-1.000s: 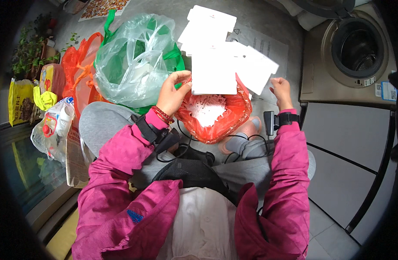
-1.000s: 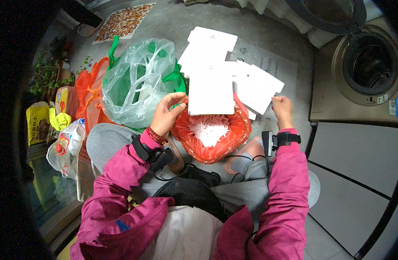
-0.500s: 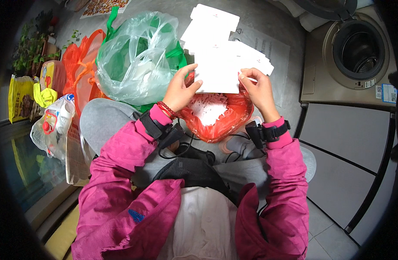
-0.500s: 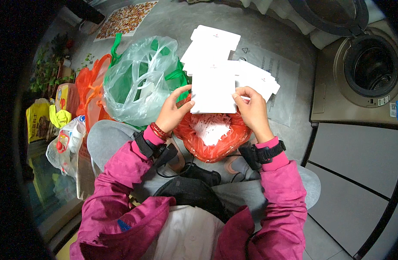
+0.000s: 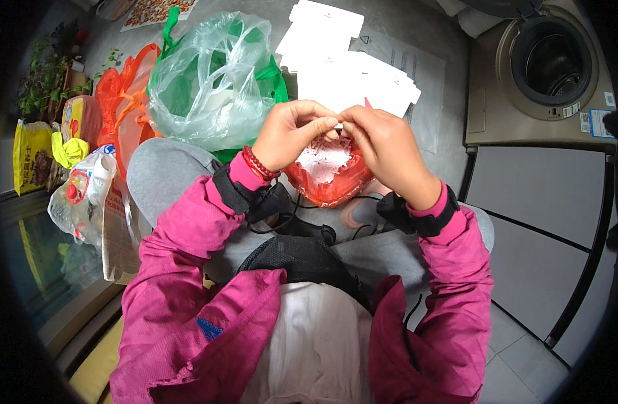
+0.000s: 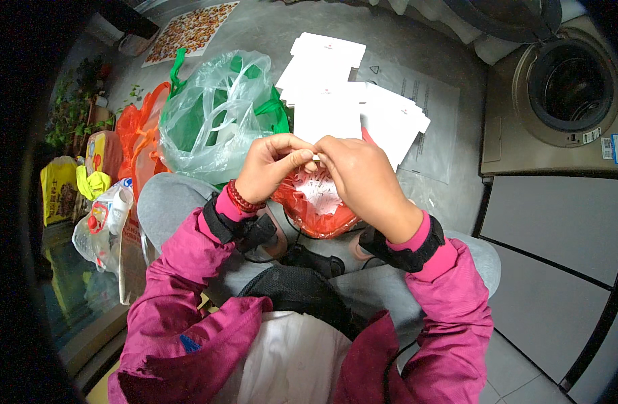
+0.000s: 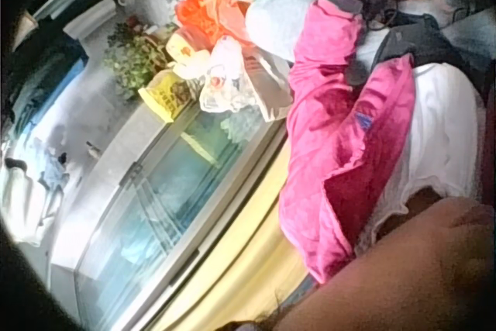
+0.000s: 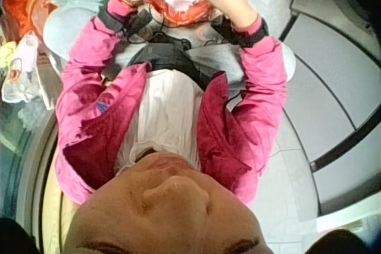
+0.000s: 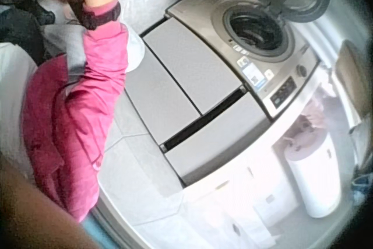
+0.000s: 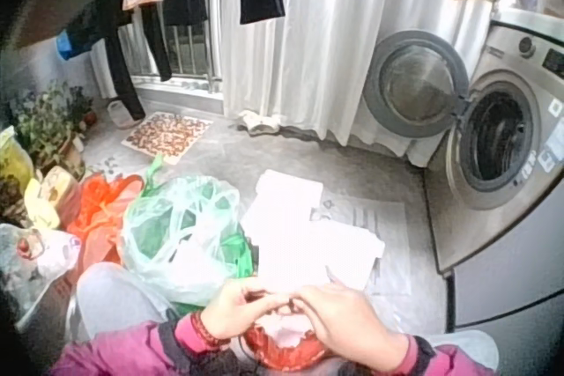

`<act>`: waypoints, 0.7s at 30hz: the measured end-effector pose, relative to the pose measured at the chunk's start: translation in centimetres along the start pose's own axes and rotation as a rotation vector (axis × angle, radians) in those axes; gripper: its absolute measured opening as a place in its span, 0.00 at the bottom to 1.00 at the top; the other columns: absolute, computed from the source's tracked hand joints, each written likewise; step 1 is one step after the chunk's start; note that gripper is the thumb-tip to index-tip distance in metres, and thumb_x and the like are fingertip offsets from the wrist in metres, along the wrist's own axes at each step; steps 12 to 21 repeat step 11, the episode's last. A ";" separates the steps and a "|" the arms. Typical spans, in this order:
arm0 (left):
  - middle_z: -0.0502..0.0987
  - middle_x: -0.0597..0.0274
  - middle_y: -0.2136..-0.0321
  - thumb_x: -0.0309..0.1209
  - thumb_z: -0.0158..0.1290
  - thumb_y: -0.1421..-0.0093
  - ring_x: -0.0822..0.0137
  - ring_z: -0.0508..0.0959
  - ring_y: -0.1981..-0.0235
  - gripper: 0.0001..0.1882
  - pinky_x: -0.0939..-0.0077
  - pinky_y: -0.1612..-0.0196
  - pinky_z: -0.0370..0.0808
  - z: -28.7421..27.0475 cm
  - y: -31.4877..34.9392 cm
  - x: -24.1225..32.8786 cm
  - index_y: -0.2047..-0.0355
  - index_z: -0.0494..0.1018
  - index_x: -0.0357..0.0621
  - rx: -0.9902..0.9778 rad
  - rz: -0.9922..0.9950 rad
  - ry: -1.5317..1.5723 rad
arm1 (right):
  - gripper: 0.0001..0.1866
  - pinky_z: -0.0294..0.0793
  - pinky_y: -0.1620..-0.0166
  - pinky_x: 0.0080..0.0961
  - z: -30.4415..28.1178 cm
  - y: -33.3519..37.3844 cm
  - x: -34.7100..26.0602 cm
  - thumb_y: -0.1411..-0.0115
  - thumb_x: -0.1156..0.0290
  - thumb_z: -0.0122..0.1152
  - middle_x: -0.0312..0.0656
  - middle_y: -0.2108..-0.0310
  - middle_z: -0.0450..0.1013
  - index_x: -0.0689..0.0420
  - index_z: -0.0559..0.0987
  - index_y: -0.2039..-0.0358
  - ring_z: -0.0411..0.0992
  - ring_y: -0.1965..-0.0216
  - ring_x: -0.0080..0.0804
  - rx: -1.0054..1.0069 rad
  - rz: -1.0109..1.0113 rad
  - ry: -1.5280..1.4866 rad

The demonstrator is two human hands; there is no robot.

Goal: The person sits on the floor and folds flat white cardboard pieces into small boxes. They fold the side flaps, tuck tabs into slots, and stack the finished boxes. The person also briefly handles a plastic bag and a white cylindrical object.

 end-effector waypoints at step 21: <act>0.78 0.64 0.75 0.29 0.52 0.36 0.77 0.76 0.71 0.08 0.83 0.64 0.73 -2.2 -1.2 -0.3 0.68 0.73 0.36 0.144 0.036 -0.042 | 0.27 0.72 0.50 0.33 -13.1 -1.1 -2.7 0.42 0.58 0.57 0.47 0.47 0.69 0.58 0.67 0.45 0.70 0.49 0.47 0.363 -0.383 -0.227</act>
Point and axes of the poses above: each hand's wrist, its own y-axis away from the middle knuckle, its own z-axis out of the palm, x = y × z, the point moved 3 cm from there along -y, towards the middle knuckle
